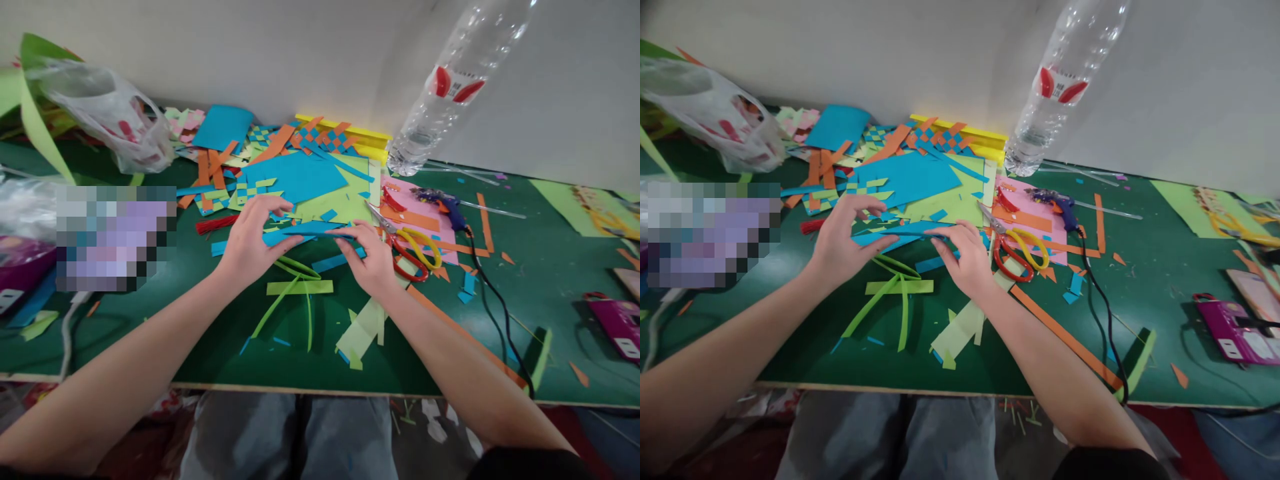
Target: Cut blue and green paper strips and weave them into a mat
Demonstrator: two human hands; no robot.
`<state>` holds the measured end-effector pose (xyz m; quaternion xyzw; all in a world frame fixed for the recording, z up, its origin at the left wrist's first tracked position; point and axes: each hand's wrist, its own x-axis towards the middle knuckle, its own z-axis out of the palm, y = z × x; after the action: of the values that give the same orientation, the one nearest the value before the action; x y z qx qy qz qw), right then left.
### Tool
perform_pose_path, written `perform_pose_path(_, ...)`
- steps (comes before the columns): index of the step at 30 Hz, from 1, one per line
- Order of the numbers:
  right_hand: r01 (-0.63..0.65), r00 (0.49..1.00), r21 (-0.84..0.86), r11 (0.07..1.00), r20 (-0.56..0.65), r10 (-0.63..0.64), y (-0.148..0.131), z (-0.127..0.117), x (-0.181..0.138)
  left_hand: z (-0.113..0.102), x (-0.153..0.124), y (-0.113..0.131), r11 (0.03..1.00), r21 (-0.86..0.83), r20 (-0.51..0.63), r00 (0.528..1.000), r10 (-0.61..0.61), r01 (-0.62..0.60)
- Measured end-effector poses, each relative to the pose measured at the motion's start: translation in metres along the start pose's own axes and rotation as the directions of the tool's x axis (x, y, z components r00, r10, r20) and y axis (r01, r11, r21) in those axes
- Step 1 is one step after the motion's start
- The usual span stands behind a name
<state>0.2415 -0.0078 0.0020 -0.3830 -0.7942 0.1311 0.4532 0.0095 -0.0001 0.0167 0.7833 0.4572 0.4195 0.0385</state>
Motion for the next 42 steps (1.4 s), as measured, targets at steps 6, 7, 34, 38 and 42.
perform_pose_path(6,-0.135,0.991,0.036,0.99,0.011,0.135,0.002,0.0,-0.003,0.0,0.0,0.001,1.0,-0.022,0.143,0.99,0.005,-0.002)
perform_pose_path(7,-0.146,0.989,0.038,0.989,0.019,0.145,0.002,0.0,-0.004,0.001,0.0,0.0,1.0,-0.018,0.158,0.987,-0.014,0.018)
perform_pose_path(34,-0.25,0.965,0.17,0.953,-0.036,0.259,-0.001,-0.001,0.0,-0.001,-0.001,-0.001,0.979,0.001,0.139,0.969,-0.202,0.204)
perform_pose_path(38,-0.297,0.952,0.194,0.935,-0.023,0.307,0.001,0.0,-0.001,-0.002,0.001,-0.001,0.97,-0.047,0.167,0.959,-0.23,0.241)
perform_pose_path(42,-0.335,0.938,0.223,0.915,-0.01,0.346,0.002,0.0,0.0,-0.003,0.002,-0.002,0.954,-0.089,0.183,0.946,-0.268,0.287)
